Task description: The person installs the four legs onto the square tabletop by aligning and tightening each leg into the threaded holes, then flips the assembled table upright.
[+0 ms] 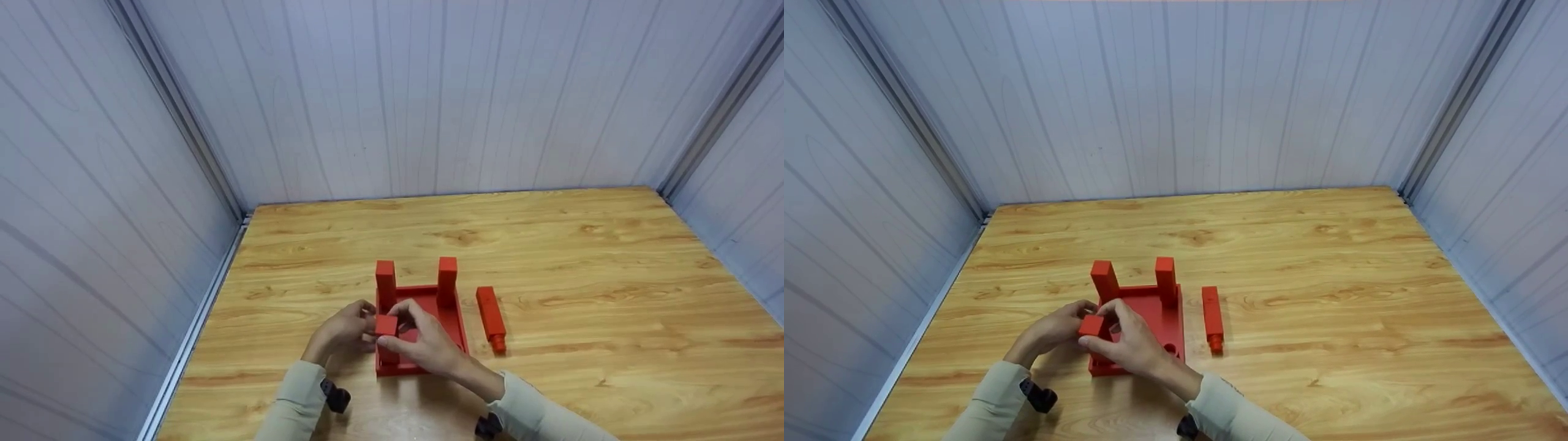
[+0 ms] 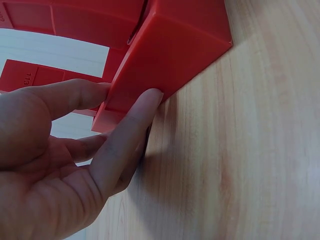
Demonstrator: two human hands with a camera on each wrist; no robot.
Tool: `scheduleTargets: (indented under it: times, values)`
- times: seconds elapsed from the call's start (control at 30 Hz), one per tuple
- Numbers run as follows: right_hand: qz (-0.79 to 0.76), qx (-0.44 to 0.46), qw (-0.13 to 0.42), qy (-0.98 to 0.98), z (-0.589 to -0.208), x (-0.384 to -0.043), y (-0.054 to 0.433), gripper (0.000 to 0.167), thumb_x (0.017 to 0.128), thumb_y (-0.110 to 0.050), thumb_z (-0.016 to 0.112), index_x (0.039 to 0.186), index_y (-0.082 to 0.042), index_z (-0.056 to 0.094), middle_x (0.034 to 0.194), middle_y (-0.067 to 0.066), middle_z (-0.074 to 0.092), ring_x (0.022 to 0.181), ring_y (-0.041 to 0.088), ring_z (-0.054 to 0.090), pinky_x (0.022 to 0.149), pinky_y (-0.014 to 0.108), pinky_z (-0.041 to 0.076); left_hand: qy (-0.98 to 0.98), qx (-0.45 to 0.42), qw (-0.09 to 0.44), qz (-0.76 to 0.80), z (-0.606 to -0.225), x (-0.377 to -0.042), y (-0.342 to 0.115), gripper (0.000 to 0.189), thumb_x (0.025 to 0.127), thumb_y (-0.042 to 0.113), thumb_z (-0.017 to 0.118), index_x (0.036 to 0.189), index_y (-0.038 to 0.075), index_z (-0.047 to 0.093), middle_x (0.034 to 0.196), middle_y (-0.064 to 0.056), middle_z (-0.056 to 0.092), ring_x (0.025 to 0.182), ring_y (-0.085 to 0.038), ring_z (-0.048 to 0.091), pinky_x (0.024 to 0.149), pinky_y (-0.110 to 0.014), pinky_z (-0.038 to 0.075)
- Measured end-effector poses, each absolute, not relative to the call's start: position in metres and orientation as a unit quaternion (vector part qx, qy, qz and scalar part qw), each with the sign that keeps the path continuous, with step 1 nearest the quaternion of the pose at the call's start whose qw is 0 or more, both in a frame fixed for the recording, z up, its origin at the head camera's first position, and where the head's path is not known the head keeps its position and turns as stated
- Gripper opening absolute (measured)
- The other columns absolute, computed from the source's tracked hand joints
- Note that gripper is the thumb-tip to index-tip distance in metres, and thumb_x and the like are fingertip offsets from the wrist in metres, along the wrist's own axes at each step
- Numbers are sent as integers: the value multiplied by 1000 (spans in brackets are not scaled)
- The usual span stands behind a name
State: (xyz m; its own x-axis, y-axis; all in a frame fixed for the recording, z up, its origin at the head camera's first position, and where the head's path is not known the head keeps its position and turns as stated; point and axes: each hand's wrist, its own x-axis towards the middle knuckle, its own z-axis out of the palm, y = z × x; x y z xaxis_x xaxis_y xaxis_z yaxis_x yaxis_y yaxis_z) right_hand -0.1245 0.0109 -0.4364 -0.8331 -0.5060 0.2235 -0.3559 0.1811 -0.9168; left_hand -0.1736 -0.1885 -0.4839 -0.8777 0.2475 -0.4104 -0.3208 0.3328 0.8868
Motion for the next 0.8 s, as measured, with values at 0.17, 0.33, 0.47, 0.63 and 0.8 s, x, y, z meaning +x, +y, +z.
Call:
scheduleTargets:
  times: [0.17, 0.33, 0.47, 0.63, 0.8]
  values:
    - [-592, -308, 84, 740, -435, -127, 12, 30, 98, -16, 53, 122, 2, 51, 116, 11, 58, 106, 19, 56, 93, 31, 48, 770, -22, 252, 585, -483, -173, -188, 31, 96, 4, 47, 125, -4, 42, 106, -19, 59, 87, -24, 60, 75, -39, 58]
    - [-610, -323, 128, 712, -441, -134, 11, 29, 100, -8, 42, 127, 0, 52, 129, 17, 55, 116, 19, 51, 97, 28, 43, 772, -11, 251, 583, -484, -174, -189, 33, 95, 3, 46, 127, -6, 42, 105, -18, 59, 86, -24, 61, 76, -40, 57]
    - [-618, -329, 154, 697, -455, -142, 10, 32, 101, -10, 41, 131, -3, 51, 136, 15, 51, 126, 21, 46, 102, 28, 40, 782, -5, 245, 573, -484, -175, -189, 32, 94, 0, 45, 126, -6, 44, 99, -13, 57, 80, -21, 61, 74, -38, 57]
    - [-649, -350, 166, 655, -463, -146, 9, 34, 100, -13, 45, 130, 2, 51, 133, 20, 52, 121, 23, 49, 98, 25, 43, 788, -3, 240, 567, -484, -175, -189, 34, 93, -3, 39, 127, -7, 42, 90, -9, 53, 78, -20, 58, 71, -37, 56]
    - [-668, -360, 167, 629, -464, -147, 9, 36, 99, -13, 48, 128, 8, 48, 127, 30, 49, 114, 20, 53, 94, 25, 46, 785, -11, 242, 570, -483, -174, -189, 34, 95, 0, 41, 128, -6, 42, 94, -10, 54, 78, -20, 58, 73, -39, 57]
